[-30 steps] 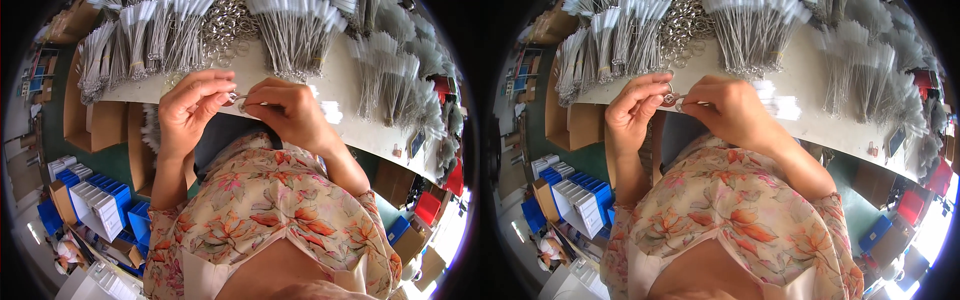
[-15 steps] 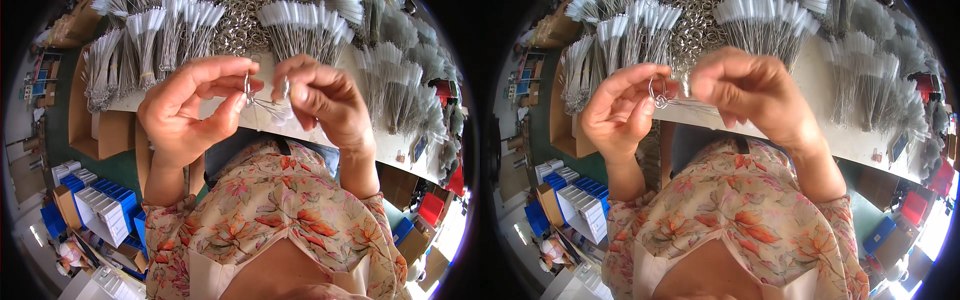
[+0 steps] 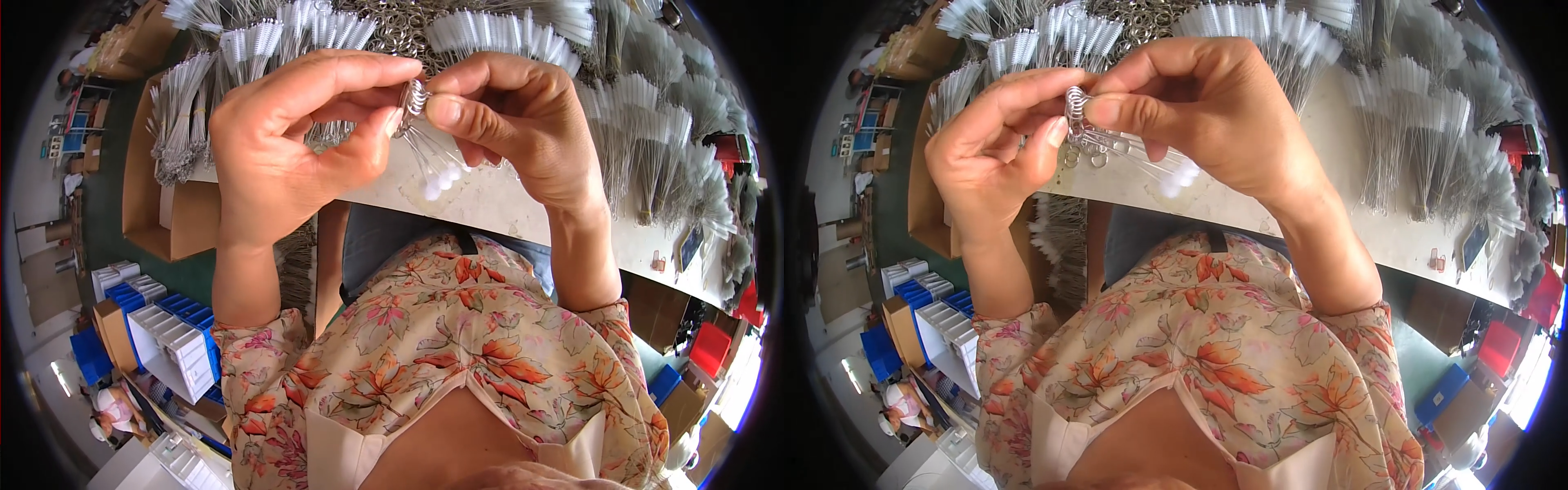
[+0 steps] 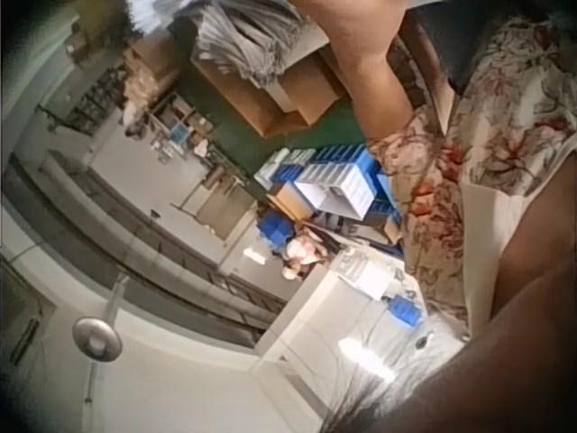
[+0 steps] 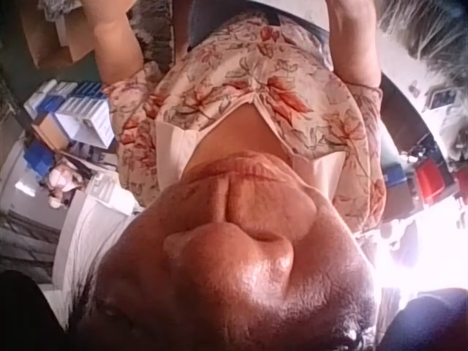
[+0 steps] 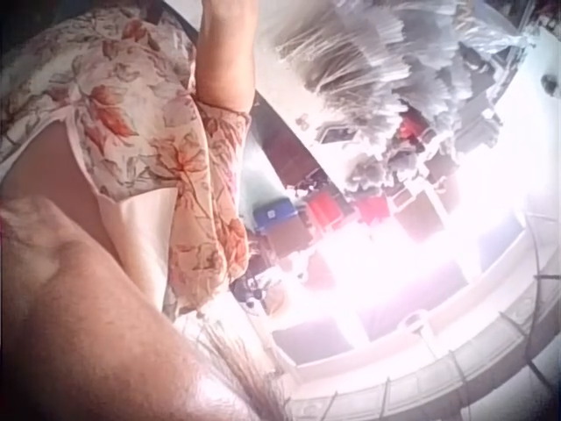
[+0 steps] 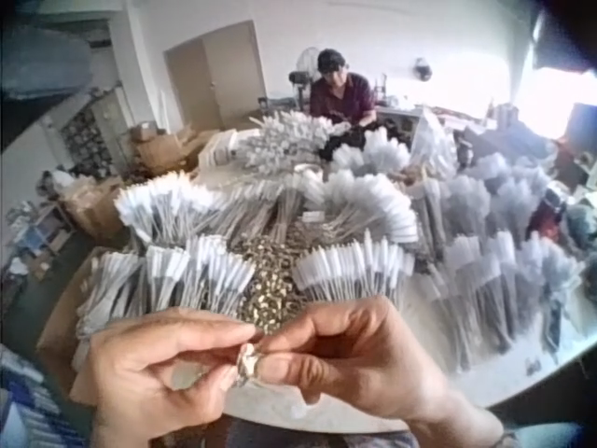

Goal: Assembling small white wire brushes onto metal rings at a production workstation.

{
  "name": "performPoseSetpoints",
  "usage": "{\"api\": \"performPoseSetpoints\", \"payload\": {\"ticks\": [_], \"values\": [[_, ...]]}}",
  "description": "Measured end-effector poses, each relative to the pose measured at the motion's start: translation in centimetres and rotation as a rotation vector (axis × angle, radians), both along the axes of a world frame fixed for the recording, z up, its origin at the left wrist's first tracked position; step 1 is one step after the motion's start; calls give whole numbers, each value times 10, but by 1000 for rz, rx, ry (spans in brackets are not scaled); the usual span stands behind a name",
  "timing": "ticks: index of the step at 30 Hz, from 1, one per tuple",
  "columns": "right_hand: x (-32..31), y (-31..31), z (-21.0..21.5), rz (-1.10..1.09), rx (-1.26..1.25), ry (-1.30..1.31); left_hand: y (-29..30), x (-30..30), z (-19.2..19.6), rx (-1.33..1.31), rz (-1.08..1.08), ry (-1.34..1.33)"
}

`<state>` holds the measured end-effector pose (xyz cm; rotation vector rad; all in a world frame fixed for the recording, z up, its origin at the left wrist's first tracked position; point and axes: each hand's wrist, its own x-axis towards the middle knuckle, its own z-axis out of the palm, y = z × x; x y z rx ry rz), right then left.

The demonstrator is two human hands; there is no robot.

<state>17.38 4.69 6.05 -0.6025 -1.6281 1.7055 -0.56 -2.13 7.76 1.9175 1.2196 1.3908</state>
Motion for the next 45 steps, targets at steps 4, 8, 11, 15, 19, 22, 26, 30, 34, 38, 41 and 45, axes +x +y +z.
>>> {"api": "performPoseSetpoints", "payload": {"ticks": [4, 8, 11, 15, 19, 22, 26, 30, 34, 38, 41, 45], "values": [[3, -2, 1, 79, -58, -49, 6, 2, 3, -38, 4, 17], [8, 2, -5, -8, 4, -40, 17, -4, 9, -152, -161, 9], [16, 6, -1, 39, -108, 24, 25, -4, 12, -50, -109, 302], [16, 7, -2, 89, -178, 45, 27, 2, -2, -440, -165, -477], [16, 10, -9, 29, -153, 84, 23, 4, 2, -484, -92, -331], [15, 12, -9, 23, -142, 64, 21, 6, 6, -171, -27, 242], [10, 7, -11, 30, -76, 93, 16, -2, 9, -562, -113, -369], [9, 4, -12, 30, -104, 49, 6, 3, 25, -607, -66, -59], [5, -7, -8, 56, -100, 143, -1, 3, 12, -219, 21, -15], [-11, -26, -18, -66, 122, 161, -10, 5, -11, -224, -176, -703], [-32, -38, -37, -51, 50, 319, -25, 3, -9, -190, -143, -755], [-45, -50, -61, -108, 398, -2, -59, -21, 0, -79, 96, -563]]}}
